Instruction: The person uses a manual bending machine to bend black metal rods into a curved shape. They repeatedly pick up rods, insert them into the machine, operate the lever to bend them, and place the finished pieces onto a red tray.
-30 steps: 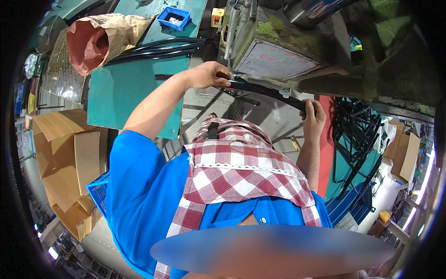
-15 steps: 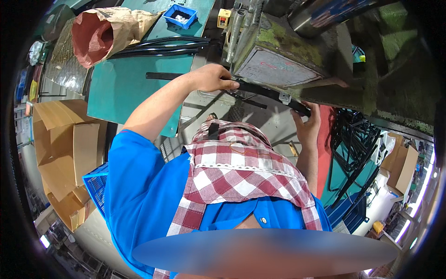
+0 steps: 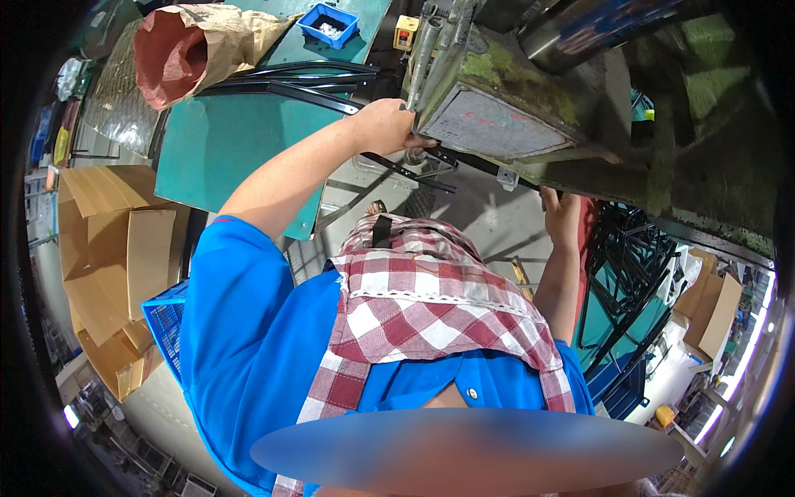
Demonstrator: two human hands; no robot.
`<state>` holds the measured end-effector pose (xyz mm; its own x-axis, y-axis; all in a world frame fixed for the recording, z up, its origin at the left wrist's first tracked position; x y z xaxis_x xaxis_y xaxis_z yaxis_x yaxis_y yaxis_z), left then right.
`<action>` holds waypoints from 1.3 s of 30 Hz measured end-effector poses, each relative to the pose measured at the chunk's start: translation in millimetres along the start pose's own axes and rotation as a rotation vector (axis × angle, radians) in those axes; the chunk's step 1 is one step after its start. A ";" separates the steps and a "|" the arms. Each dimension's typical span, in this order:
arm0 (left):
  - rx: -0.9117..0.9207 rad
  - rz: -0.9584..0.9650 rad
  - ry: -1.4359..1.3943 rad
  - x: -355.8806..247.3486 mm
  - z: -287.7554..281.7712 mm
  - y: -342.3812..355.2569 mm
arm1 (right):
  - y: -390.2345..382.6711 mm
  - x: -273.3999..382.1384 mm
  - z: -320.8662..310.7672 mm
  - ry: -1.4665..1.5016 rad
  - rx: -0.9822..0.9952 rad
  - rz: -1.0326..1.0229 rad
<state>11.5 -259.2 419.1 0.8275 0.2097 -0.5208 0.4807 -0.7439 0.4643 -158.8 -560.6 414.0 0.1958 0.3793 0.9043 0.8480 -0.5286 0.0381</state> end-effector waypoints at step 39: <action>0.212 -0.524 -0.307 48.5 57.9 6.1 | 58.8 -72.8 11.5 0.284 -0.132 -0.011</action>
<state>37.8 -290.3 355.2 0.3626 0.4116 -0.8361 0.7051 -0.7078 -0.0427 -117.5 -610.5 345.5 0.0254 0.1682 0.9854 0.7747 -0.6263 0.0869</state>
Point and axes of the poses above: each hand's wrist, its own y-axis towards the middle knuckle, its own z-axis out of the palm, x = y × z, the point moved 6 cm from there along y, towards the middle knuckle, and after that the axes turned 13 degrees about -x, right-handed, at the moved point
